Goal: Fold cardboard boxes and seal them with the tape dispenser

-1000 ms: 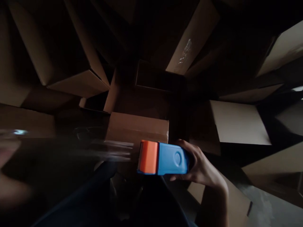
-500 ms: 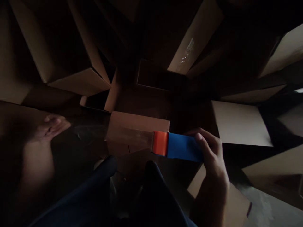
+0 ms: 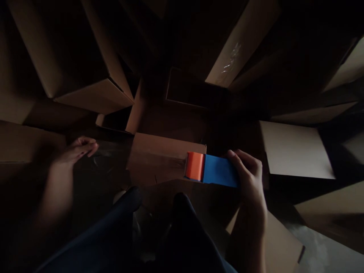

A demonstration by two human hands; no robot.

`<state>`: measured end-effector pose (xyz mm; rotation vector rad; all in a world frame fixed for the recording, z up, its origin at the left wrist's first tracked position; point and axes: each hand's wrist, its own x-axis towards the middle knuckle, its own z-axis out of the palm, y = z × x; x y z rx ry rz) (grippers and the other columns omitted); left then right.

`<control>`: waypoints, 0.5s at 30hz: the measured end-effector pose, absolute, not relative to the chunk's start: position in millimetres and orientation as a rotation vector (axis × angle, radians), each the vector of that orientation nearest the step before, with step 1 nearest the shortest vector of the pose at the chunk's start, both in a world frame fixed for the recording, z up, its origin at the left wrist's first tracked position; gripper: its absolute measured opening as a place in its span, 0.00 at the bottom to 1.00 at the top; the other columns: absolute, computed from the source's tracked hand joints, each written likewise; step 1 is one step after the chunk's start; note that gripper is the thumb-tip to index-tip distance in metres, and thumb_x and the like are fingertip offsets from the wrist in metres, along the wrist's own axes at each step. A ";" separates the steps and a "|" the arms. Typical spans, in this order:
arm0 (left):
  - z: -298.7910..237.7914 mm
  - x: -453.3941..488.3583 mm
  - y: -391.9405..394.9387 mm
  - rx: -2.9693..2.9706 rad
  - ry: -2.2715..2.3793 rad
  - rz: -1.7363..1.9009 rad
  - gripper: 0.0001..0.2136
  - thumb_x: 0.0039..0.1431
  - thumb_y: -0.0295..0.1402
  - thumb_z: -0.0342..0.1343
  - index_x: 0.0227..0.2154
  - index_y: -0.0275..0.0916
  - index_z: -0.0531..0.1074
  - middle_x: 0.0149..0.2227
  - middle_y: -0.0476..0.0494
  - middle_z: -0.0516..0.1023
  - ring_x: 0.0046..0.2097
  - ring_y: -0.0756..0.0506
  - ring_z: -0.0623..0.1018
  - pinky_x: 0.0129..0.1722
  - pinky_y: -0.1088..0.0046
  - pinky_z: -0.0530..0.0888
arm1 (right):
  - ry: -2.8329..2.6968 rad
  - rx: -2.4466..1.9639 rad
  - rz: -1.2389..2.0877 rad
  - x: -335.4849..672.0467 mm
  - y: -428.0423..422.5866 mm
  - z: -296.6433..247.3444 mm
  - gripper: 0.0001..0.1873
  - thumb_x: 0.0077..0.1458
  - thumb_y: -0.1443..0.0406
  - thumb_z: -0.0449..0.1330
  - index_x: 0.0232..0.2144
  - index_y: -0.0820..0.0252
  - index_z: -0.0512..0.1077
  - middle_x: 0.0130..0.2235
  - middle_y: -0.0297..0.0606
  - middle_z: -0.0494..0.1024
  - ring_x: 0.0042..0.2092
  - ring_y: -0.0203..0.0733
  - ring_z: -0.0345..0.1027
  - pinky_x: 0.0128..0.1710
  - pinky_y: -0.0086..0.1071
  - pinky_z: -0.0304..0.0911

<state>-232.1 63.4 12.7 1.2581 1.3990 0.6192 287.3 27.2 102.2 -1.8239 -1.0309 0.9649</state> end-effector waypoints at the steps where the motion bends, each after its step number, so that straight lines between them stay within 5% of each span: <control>1: 12.3 -230.6 64.9 1.261 1.408 0.613 0.33 0.49 0.59 0.64 0.11 0.39 0.56 0.11 0.54 0.56 0.16 0.56 0.55 0.19 0.73 0.47 | -1.007 -1.828 0.965 286.6 27.3 102.6 0.23 0.42 0.49 0.72 0.18 0.57 0.68 0.21 0.31 0.68 0.24 0.35 0.57 0.22 0.29 0.50; 9: 11.5 -221.4 73.9 1.291 1.437 0.557 0.33 0.47 0.63 0.63 0.11 0.38 0.60 0.13 0.53 0.60 0.17 0.57 0.53 0.18 0.74 0.47 | -1.007 -1.778 0.981 296.8 30.3 89.0 0.20 0.45 0.49 0.72 0.21 0.56 0.71 0.22 0.32 0.69 0.25 0.36 0.59 0.22 0.30 0.51; 15: 1.5 -206.1 81.2 1.293 1.431 0.461 0.29 0.45 0.60 0.64 0.12 0.38 0.66 0.12 0.54 0.58 0.17 0.57 0.54 0.17 0.77 0.48 | -1.026 -1.819 0.974 305.7 28.1 87.6 0.23 0.44 0.47 0.71 0.20 0.58 0.72 0.20 0.29 0.59 0.22 0.32 0.49 0.20 0.29 0.45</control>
